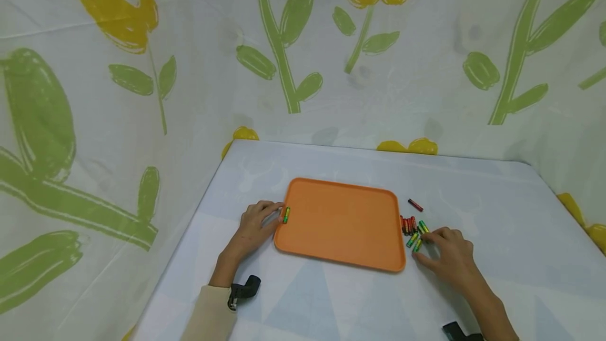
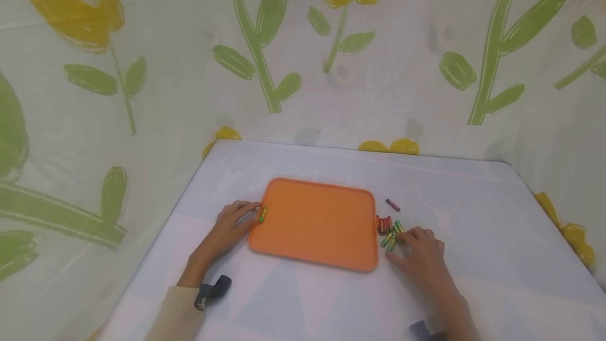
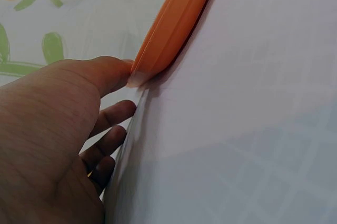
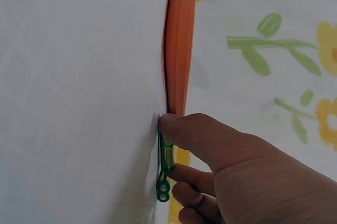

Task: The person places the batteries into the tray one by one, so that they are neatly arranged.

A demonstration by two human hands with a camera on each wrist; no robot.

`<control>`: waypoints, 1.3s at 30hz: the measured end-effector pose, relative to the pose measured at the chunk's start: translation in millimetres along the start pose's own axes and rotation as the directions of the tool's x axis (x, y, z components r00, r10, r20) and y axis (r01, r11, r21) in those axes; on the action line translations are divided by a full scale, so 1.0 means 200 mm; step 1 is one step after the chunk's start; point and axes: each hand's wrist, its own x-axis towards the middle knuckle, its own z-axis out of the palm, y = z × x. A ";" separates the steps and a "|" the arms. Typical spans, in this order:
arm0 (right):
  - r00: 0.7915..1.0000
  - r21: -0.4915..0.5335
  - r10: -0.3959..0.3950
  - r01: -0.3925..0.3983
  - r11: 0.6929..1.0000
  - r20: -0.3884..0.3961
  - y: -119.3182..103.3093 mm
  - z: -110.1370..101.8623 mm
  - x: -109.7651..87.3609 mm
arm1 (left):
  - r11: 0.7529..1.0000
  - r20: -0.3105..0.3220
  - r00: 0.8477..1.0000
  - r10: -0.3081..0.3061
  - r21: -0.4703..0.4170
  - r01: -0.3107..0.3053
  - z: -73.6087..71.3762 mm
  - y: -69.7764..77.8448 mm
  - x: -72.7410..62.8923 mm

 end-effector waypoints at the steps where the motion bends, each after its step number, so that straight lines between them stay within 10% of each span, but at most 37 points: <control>1: 1.000 0.002 0.000 0.000 1.000 -0.002 0.00 0.00 0.00 | 1.000 -0.002 1.000 0.002 -0.003 -0.002 0.00 0.00 0.00; 39: 0.957 0.293 -0.263 0.287 0.912 -0.120 -0.41 0.29 0.30 | 1.000 -0.001 1.000 -0.017 0.006 0.017 -0.01 0.01 -0.01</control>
